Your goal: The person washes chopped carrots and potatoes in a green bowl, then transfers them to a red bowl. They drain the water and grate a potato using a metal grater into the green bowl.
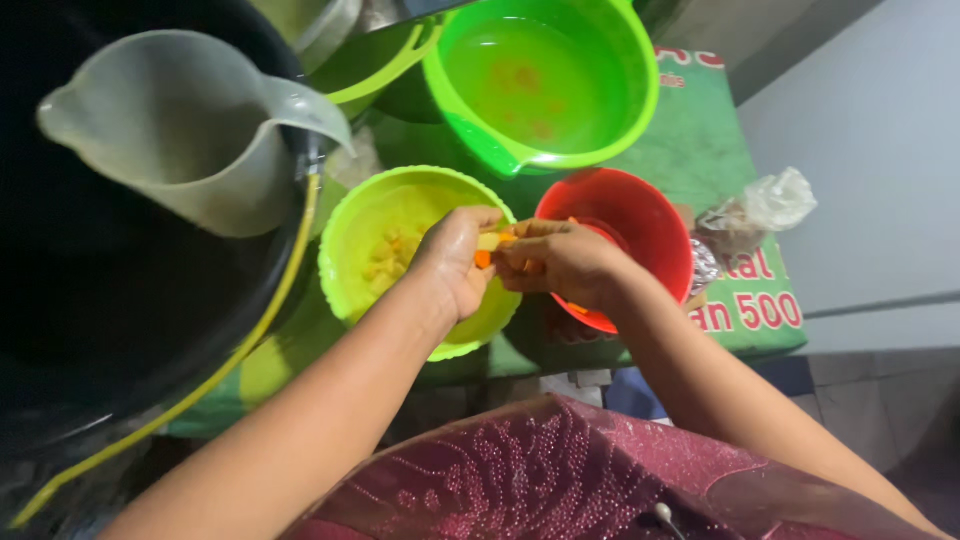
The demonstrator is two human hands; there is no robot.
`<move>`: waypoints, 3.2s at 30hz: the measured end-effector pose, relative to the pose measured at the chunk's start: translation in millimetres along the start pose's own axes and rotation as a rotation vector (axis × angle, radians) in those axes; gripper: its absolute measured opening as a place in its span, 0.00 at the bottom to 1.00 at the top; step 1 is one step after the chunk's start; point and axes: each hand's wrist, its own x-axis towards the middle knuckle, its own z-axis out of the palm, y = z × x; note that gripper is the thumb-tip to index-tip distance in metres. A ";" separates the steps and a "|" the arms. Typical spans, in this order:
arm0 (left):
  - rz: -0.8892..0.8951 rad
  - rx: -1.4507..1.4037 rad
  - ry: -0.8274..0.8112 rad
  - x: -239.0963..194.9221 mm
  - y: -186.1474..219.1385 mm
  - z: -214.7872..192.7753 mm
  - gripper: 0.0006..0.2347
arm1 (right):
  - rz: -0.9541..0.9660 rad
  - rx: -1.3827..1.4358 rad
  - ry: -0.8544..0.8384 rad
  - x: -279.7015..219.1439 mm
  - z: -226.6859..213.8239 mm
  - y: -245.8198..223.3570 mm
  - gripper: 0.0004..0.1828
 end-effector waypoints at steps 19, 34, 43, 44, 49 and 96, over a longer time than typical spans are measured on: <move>-0.047 0.268 -0.054 74.1 -69.7 76.1 0.20 | 0.096 0.386 0.084 -37.7 -110.6 -7.4 0.26; 0.120 0.291 -0.006 60.7 -65.8 81.1 0.15 | 0.085 0.318 0.092 -32.4 -107.4 -20.0 0.28; 0.143 0.149 0.098 50.8 -33.5 37.0 0.06 | -0.031 0.060 0.247 -26.8 -73.5 -33.2 0.24; 0.192 0.186 0.123 51.2 -25.9 24.5 0.06 | -0.089 0.012 0.242 -23.4 -66.1 -33.7 0.22; 0.644 1.069 0.508 49.8 18.7 -55.4 0.10 | -0.207 -0.441 0.112 14.0 -17.0 -24.0 0.16; 0.155 0.215 0.223 29.5 18.8 -120.2 0.11 | 0.057 0.171 -0.037 92.0 33.8 38.8 0.14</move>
